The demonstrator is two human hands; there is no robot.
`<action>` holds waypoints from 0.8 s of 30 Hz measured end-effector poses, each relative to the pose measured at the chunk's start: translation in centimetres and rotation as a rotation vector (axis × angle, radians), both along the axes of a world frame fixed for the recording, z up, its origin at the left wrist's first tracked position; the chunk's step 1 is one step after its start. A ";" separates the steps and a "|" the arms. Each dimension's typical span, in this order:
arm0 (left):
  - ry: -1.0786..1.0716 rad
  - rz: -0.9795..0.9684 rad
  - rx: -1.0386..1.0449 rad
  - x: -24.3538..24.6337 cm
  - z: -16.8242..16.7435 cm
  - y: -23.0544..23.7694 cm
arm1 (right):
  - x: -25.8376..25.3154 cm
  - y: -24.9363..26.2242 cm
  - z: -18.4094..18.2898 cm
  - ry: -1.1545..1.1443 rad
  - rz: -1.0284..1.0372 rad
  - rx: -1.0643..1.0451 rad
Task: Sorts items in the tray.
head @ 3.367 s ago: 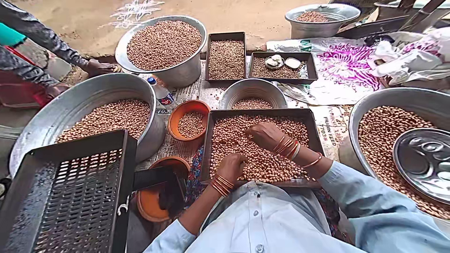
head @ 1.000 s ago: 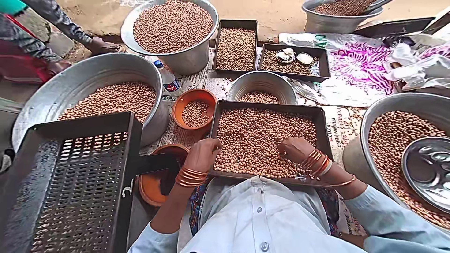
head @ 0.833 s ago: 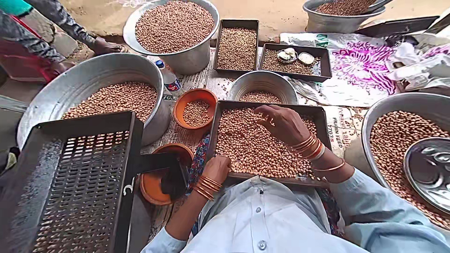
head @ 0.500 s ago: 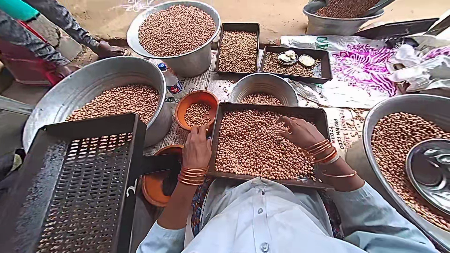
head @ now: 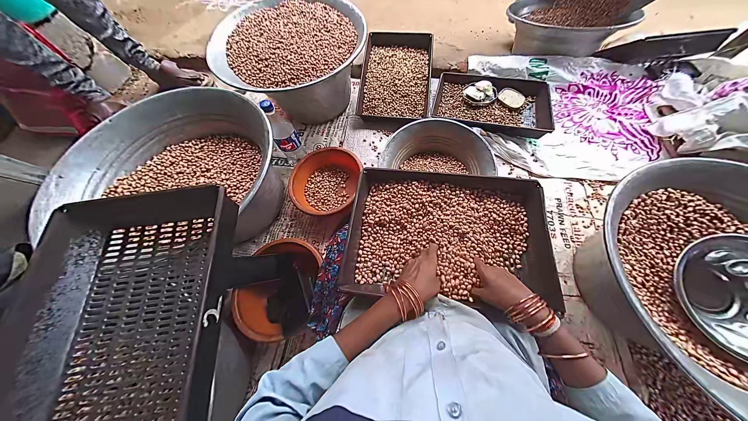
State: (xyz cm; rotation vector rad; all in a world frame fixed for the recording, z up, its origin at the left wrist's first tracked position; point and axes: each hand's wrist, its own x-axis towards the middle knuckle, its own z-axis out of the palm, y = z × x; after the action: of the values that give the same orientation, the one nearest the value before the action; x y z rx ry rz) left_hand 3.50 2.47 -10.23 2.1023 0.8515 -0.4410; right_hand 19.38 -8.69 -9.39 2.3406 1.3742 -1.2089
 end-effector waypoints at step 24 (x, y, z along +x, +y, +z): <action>0.154 0.151 0.491 -6.2 0.6 8.2 | 1.7 3.8 3.9 -0.041 0.221 0.579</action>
State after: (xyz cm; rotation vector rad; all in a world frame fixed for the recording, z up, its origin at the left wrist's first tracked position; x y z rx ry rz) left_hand -2.73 10.69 -9.64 2.4431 1.3047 -0.3391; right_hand 21.09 -4.93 -5.48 2.4318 2.1268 -0.7655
